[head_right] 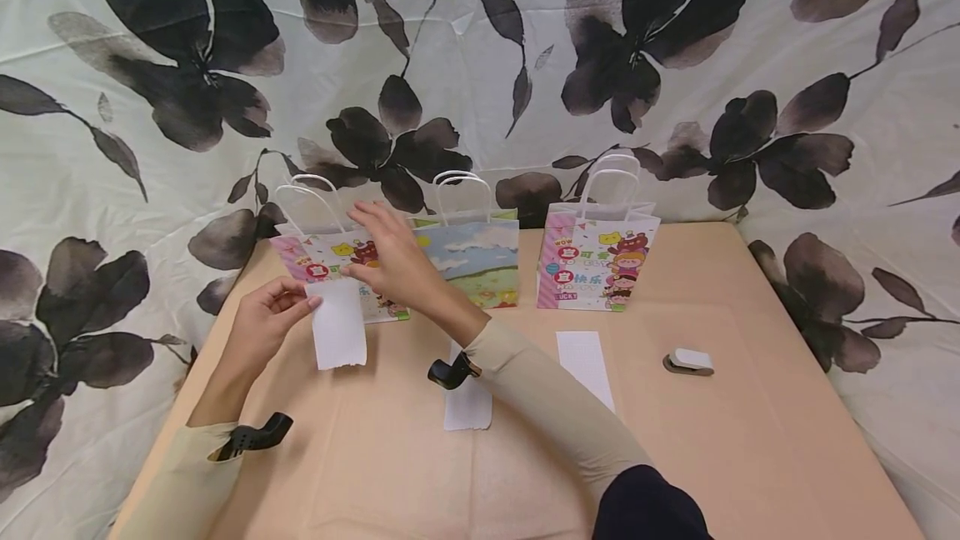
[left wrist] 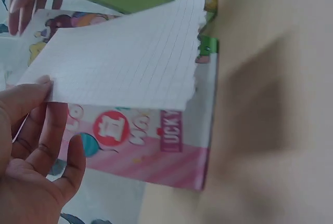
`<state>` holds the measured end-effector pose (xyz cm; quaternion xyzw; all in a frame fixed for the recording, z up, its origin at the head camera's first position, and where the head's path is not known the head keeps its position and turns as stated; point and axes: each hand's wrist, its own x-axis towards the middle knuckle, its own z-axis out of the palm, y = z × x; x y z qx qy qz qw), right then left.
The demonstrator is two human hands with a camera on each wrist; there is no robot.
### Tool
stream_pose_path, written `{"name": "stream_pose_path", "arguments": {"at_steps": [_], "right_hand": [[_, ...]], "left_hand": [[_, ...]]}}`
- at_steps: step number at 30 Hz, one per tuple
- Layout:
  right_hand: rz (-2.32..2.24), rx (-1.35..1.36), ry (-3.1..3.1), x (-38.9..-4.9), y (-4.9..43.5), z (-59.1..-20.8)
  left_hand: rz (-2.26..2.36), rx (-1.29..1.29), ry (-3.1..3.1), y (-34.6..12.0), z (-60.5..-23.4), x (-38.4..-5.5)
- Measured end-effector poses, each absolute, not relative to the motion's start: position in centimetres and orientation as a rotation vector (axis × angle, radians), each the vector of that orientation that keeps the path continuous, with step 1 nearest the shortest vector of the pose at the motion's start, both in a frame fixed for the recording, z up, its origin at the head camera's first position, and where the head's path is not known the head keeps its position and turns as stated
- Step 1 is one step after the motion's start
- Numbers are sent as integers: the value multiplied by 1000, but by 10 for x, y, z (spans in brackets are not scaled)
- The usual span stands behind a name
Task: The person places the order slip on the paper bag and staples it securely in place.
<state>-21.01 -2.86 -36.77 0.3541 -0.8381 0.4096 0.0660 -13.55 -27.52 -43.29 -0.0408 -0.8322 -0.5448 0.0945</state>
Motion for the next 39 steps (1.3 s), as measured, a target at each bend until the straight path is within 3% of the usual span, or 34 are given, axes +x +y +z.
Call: {"name": "stream_pose_path", "arguments": {"at_steps": [23, 39], "right_hand": [[1465, 824, -2501, -225, -53, -386], [1574, 862, -2480, -229, -60, -389]], "left_hand": [[-1655, 115, -2154, -253, -400, -157], [-1524, 174, -2101, -247, -402, -161]]}}
